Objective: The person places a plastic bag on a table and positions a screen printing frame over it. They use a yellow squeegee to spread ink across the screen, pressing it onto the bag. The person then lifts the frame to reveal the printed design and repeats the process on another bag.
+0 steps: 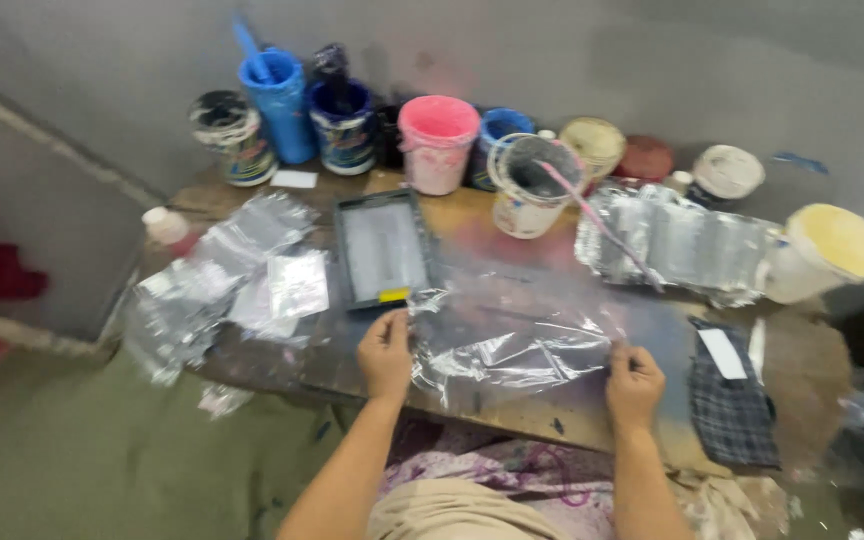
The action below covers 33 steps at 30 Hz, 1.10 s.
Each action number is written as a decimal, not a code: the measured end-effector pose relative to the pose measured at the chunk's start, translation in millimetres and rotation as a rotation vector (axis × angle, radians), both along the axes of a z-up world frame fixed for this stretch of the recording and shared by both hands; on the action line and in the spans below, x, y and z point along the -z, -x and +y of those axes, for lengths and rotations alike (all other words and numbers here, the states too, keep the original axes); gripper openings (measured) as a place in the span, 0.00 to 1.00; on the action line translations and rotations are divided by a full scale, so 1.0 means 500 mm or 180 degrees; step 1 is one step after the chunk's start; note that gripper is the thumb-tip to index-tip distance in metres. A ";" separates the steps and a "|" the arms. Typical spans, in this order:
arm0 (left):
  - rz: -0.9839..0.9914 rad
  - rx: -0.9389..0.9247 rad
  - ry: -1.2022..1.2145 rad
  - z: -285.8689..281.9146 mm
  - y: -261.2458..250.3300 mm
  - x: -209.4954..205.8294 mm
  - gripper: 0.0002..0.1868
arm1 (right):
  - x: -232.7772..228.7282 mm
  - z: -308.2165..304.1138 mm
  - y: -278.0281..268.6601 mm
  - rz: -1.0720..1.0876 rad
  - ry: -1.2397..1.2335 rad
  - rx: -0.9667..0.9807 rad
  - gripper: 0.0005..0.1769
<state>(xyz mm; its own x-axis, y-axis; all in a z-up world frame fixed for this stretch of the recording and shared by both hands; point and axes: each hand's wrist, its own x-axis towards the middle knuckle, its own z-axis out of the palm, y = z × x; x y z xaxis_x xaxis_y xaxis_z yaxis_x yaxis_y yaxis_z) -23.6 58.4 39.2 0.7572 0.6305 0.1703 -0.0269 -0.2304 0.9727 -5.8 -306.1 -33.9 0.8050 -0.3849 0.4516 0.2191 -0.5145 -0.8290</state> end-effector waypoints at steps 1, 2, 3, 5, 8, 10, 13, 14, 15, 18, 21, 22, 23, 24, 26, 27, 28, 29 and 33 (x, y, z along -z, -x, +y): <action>0.0010 -0.0084 -0.0018 0.029 0.009 -0.019 0.08 | -0.002 0.006 0.003 0.0010 -0.0018 -0.0084 0.19; 0.0113 -0.0368 -0.0073 0.052 0.016 -0.038 0.09 | -0.004 0.007 0.008 0.0033 -0.0004 -0.0044 0.19; 0.0218 -0.0652 -0.0125 0.074 0.023 -0.057 0.10 | -0.007 0.006 0.013 0.0057 0.0011 -0.0003 0.18; 0.0337 -0.0933 0.0298 0.136 0.013 -0.077 0.10 | 0.011 0.001 0.004 0.0051 0.0028 0.0014 0.19; 0.0299 -0.1455 0.0181 0.228 -0.026 -0.039 0.09 | 0.027 -0.004 0.010 0.0108 0.0032 0.0103 0.21; 0.0105 -0.1737 -0.0362 0.285 -0.057 -0.008 0.08 | 0.026 -0.002 0.009 0.0138 0.0012 0.0126 0.24; -0.0534 -0.2138 -0.1931 0.343 -0.074 -0.005 0.05 | 0.024 0.007 0.013 0.0122 0.0039 0.0223 0.24; -0.0827 -0.2183 -0.2213 0.349 -0.074 -0.020 0.03 | 0.023 0.008 0.013 0.0142 0.0061 0.0240 0.24; -0.1122 -0.2223 -0.2494 0.355 -0.075 -0.034 0.03 | 0.022 0.009 0.014 0.0163 0.0082 0.0257 0.24; -0.0533 -0.2146 -0.3136 0.327 -0.051 -0.079 0.01 | 0.026 0.006 0.011 0.0234 0.0048 0.0213 0.24; 0.0203 -0.1713 -0.3704 0.288 -0.044 -0.099 0.13 | -0.086 0.051 0.041 0.0785 -0.0082 0.0074 0.29; 0.0204 -0.1707 -0.3700 0.288 -0.060 -0.067 0.13 | -0.087 0.053 0.040 0.0788 -0.0078 0.0079 0.29; 0.0468 -0.1392 -0.3484 0.288 -0.076 -0.035 0.07 | -0.087 0.054 0.040 0.0742 -0.0100 0.0036 0.29; 0.0731 -0.1068 -0.3256 0.284 -0.091 0.000 0.08 | -0.088 0.053 0.042 0.0704 -0.0115 -0.0002 0.29; 0.0924 -0.0880 -0.3314 0.285 -0.110 0.051 0.06 | -0.081 0.051 0.041 0.0671 -0.0121 -0.0011 0.29; 0.1109 -0.0703 -0.3379 0.284 -0.122 0.075 0.09 | -0.079 0.050 0.038 0.0629 -0.0136 -0.0030 0.28; 0.1096 -0.0695 -0.3371 0.276 -0.118 0.065 0.09 | -0.078 0.049 0.037 0.0620 -0.0128 -0.0017 0.28; 0.1233 -0.0586 -0.3255 0.267 -0.115 0.055 0.05 | -0.078 0.047 0.036 0.0653 -0.0102 0.0001 0.27; 0.1173 -0.0812 -0.3294 0.251 -0.099 0.051 0.28 | -0.065 0.044 0.033 0.0638 -0.0026 -0.0023 0.27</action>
